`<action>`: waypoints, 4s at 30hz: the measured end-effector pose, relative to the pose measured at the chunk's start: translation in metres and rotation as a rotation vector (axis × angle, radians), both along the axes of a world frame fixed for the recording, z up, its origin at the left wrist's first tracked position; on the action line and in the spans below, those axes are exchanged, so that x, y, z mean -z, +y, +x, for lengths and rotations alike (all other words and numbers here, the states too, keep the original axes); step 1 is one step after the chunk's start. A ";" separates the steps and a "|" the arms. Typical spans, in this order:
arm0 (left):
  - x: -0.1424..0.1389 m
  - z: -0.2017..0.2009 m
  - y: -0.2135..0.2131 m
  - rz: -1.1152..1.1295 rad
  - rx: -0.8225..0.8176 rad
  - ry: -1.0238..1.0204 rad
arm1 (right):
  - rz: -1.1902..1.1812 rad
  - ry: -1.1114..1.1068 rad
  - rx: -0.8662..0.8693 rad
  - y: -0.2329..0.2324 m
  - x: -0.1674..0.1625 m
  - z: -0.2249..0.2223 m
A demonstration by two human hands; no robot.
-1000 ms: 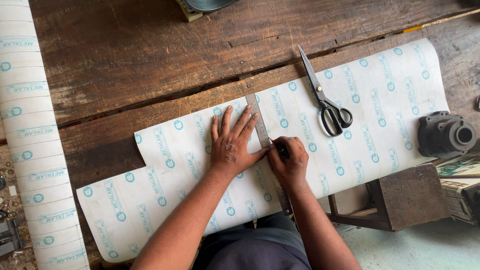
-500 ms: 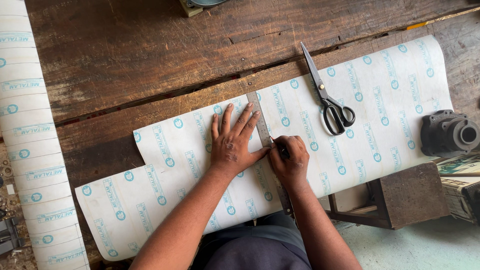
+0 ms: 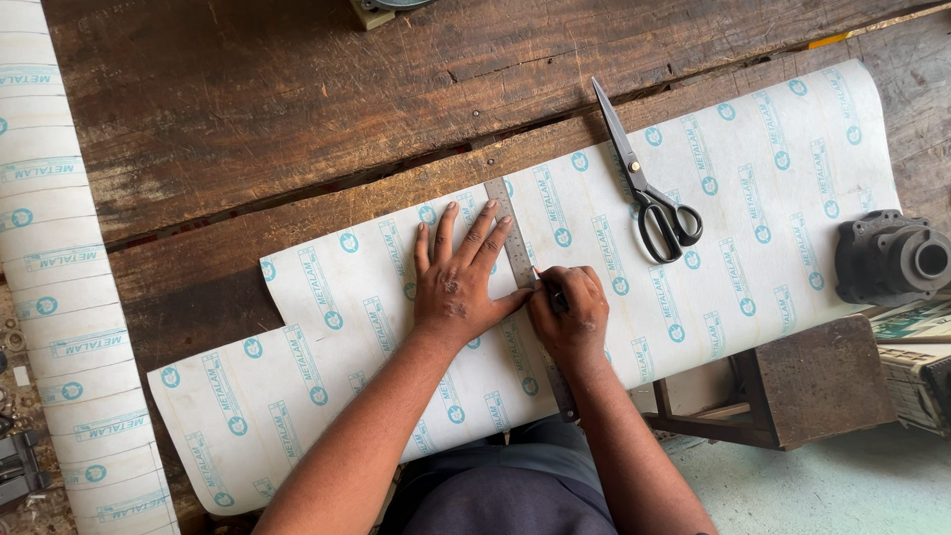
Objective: The person unrolls a roll of white adhesive-backed paper across a wooden workbench and smooths it flat by hand. They then use a steel ruler and a pen to mark straight measurement lines along the sheet, repositioning the ruler repeatedly, and finally begin cutting the sheet with scissors.
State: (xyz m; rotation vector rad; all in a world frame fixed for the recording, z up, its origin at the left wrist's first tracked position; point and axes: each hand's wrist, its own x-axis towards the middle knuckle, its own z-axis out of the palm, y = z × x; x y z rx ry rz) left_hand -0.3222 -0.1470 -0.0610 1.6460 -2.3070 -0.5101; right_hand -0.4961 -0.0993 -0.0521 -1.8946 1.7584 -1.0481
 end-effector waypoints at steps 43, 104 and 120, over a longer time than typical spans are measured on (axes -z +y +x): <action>-0.010 -0.013 0.003 -0.059 -0.005 -0.095 | 0.100 0.358 0.116 -0.063 -0.036 -0.161; -0.001 -0.127 -0.044 0.007 0.055 -0.011 | 0.079 0.459 -0.113 -0.058 -0.010 -0.241; 0.003 -0.129 -0.047 0.046 0.057 -0.041 | 0.105 0.516 -0.114 -0.058 0.000 -0.243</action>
